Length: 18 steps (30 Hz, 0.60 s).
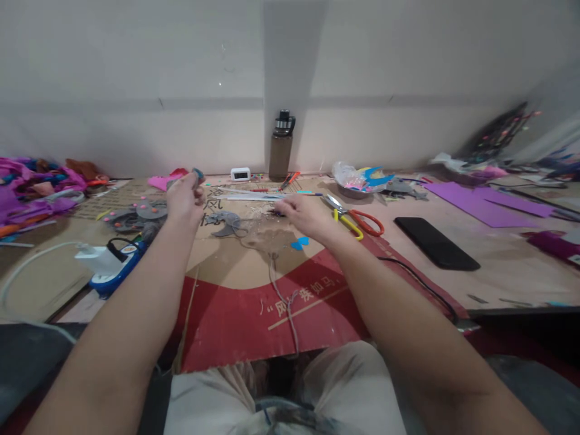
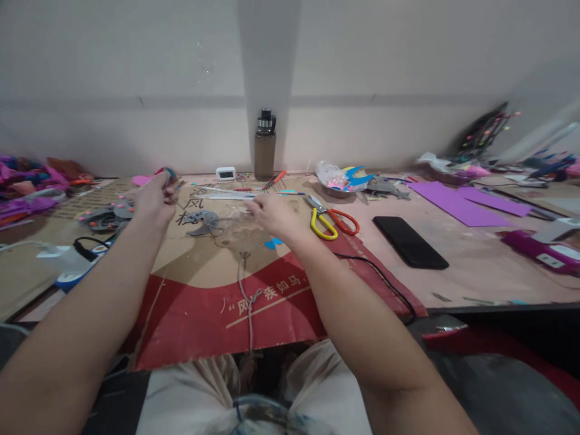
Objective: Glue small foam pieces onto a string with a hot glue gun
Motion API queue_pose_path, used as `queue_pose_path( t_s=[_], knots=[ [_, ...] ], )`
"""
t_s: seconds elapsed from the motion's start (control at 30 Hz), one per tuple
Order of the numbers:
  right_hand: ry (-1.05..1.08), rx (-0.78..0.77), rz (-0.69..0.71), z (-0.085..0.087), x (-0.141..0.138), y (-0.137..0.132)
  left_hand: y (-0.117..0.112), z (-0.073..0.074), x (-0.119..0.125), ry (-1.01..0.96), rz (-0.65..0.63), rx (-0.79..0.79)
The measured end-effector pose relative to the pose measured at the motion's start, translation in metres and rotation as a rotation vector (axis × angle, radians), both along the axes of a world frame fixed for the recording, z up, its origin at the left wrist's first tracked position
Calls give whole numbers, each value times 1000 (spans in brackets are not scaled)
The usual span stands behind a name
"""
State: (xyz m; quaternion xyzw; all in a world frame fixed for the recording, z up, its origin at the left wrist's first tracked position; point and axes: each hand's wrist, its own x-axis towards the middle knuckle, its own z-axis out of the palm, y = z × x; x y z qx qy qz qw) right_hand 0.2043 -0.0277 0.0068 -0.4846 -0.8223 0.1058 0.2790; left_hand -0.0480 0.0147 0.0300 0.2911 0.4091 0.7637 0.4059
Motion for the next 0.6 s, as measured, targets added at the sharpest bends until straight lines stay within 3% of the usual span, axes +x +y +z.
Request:
queue_pose_path(
  t_s=[0.07,0.13,0.27,0.43,0.53,0.6],
  knots=[
    [-95,39,-275,1,13,7,-3,-4,11,104,-78,18],
    [-249,-40,-432,-3,24,15,-8,-8,20,149,-137,39],
    [-398,-250,-371,-20,30,27,-14,-11,30,180,-219,98],
    [-345,-282,-361,-33,24,33,-15,-14,34,201,-285,121],
    [-199,-334,-411,-33,23,35,-13,-16,34,208,-315,140],
    [19,-318,-416,-32,22,36,-10,-18,33,195,-342,145]
  ],
)
